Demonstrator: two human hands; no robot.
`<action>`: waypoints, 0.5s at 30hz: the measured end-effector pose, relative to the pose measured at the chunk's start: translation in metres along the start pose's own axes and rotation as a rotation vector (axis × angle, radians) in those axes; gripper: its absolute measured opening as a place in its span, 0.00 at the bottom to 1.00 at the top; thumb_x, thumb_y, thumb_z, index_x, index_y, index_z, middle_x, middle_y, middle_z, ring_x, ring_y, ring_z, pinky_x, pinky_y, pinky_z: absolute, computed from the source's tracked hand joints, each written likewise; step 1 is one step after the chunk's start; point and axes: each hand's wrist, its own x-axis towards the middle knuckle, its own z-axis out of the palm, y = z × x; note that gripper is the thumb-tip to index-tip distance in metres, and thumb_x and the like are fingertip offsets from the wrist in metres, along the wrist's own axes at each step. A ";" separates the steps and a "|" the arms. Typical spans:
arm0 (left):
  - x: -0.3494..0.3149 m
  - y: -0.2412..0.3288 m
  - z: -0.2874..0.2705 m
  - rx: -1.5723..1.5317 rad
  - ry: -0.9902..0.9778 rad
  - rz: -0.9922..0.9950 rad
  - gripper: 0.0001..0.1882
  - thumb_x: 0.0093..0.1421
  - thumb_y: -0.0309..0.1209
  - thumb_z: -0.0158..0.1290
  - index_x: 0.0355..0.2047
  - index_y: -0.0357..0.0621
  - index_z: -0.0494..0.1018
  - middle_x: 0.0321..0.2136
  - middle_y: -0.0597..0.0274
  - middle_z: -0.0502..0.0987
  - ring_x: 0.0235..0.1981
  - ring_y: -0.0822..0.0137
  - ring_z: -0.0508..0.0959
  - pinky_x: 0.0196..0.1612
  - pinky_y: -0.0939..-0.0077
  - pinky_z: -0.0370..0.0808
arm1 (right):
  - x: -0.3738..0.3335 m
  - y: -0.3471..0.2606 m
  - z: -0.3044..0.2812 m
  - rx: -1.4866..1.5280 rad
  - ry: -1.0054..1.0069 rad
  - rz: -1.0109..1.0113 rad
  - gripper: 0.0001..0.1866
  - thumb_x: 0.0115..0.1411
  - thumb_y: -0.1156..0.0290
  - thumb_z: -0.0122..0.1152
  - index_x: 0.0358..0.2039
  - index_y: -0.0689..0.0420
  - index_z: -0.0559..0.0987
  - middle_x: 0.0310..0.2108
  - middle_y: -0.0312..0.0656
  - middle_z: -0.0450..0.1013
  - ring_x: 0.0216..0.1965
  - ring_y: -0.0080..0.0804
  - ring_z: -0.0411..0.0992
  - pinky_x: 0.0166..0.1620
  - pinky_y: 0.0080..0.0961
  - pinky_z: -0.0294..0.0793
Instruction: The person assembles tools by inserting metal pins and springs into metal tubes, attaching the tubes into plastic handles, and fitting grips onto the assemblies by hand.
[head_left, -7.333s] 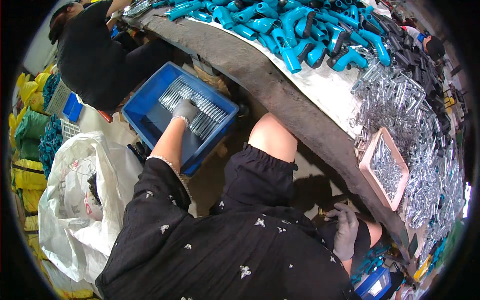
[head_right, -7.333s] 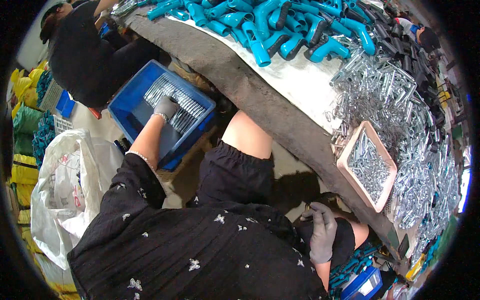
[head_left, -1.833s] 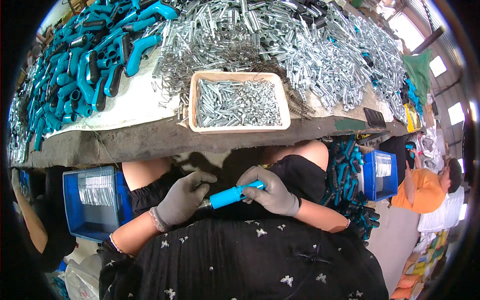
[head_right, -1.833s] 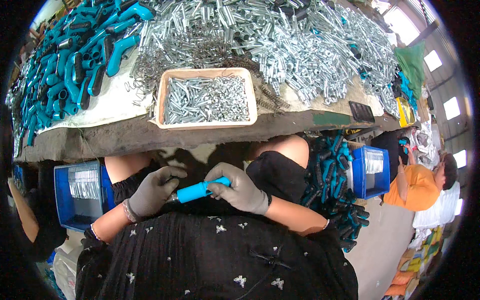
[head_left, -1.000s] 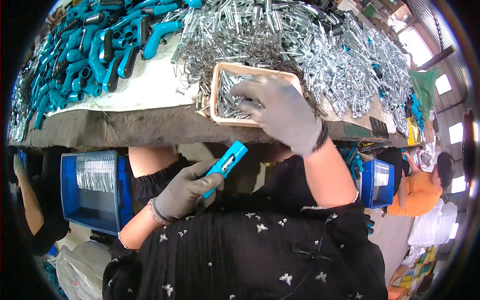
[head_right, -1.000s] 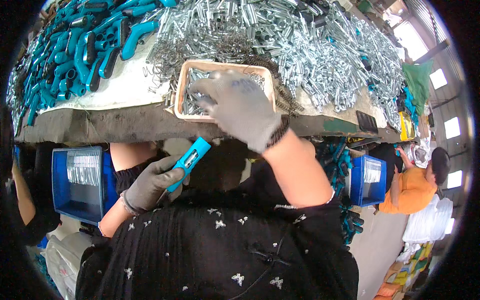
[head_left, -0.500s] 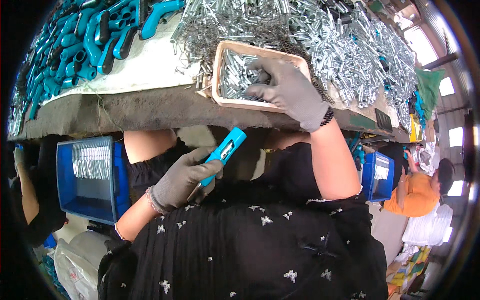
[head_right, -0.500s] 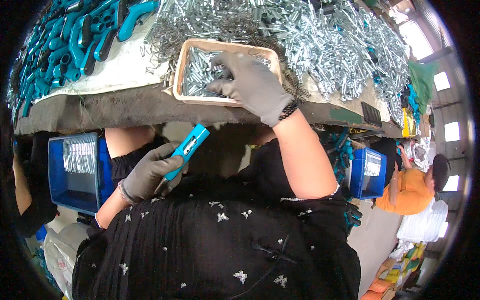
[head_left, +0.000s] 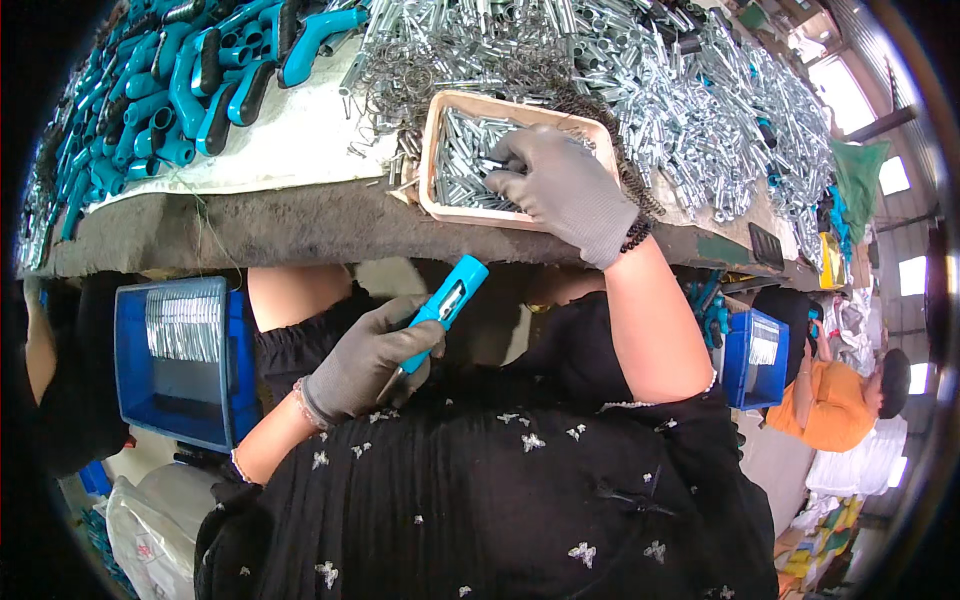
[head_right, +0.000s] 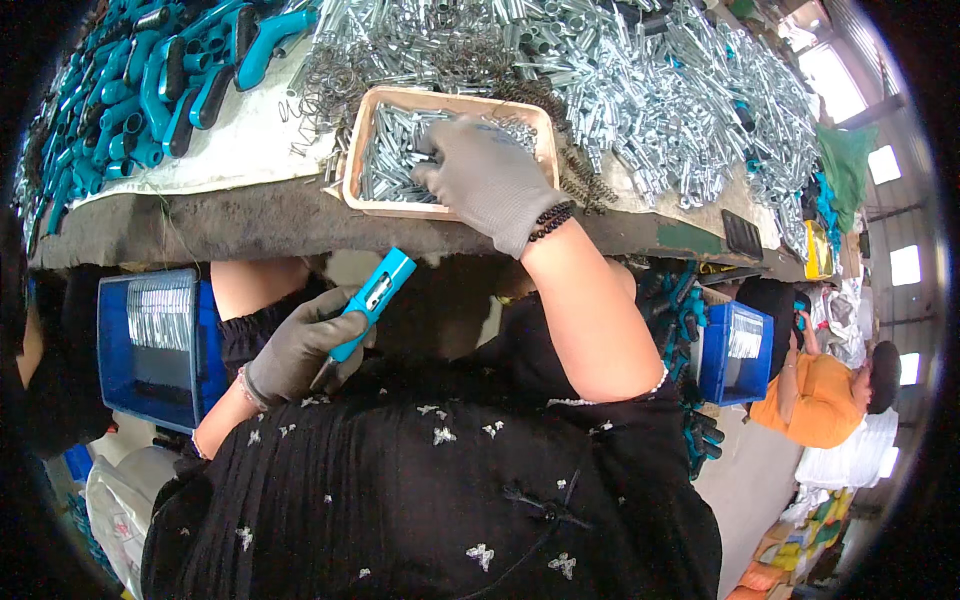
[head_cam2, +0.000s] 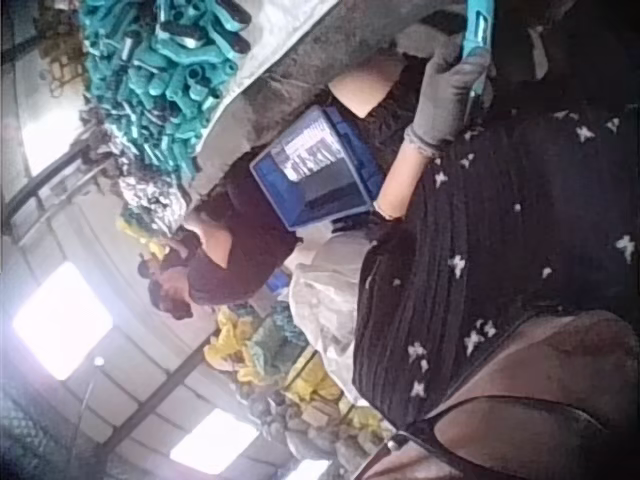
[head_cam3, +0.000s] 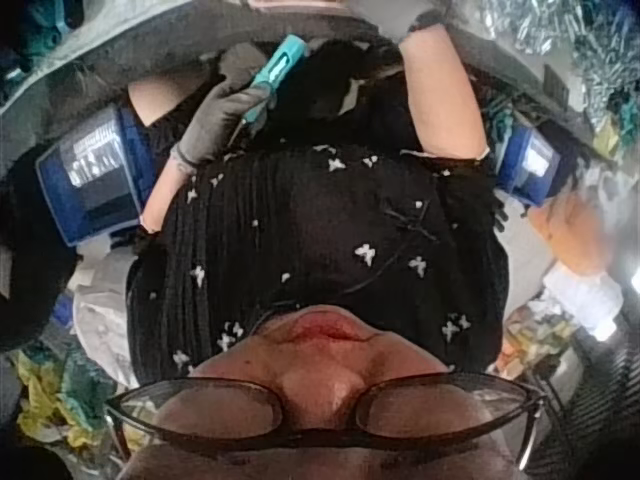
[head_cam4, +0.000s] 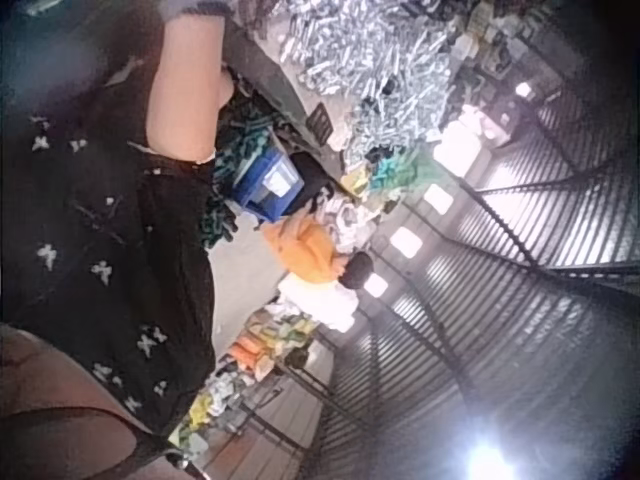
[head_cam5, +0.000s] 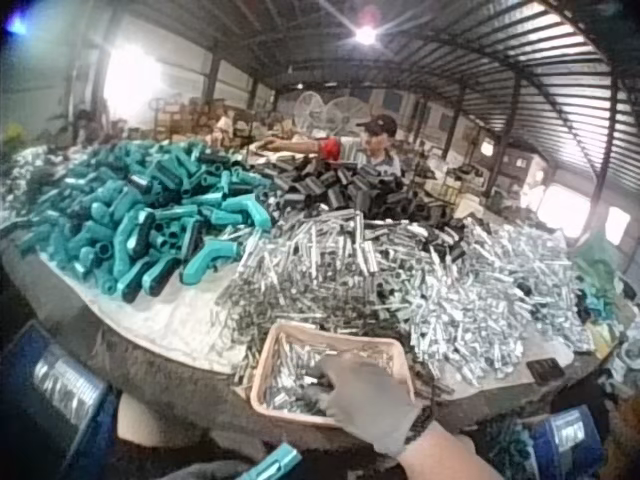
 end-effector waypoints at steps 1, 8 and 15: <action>0.000 0.001 0.003 -0.001 0.007 0.003 0.16 0.68 0.40 0.52 0.45 0.39 0.71 0.22 0.69 0.69 0.16 0.78 0.67 0.17 0.80 0.63 | 0.001 -0.002 0.001 -0.003 -0.029 0.009 0.13 0.61 0.68 0.61 0.42 0.61 0.81 0.41 0.52 0.77 0.40 0.48 0.77 0.44 0.37 0.75; 0.000 0.002 -0.002 0.046 -0.028 0.006 0.16 0.67 0.40 0.52 0.46 0.39 0.70 0.24 0.68 0.71 0.16 0.78 0.68 0.17 0.80 0.63 | -0.005 -0.002 0.003 0.013 0.180 -0.116 0.11 0.62 0.69 0.56 0.41 0.58 0.83 0.38 0.51 0.78 0.42 0.47 0.76 0.45 0.37 0.74; -0.004 -0.002 -0.009 -0.010 0.027 0.011 0.15 0.63 0.35 0.55 0.47 0.41 0.70 0.26 0.67 0.73 0.17 0.77 0.70 0.18 0.80 0.64 | -0.066 -0.046 -0.018 0.617 -0.113 0.065 0.11 0.59 0.70 0.62 0.40 0.59 0.83 0.34 0.45 0.80 0.36 0.35 0.79 0.42 0.31 0.75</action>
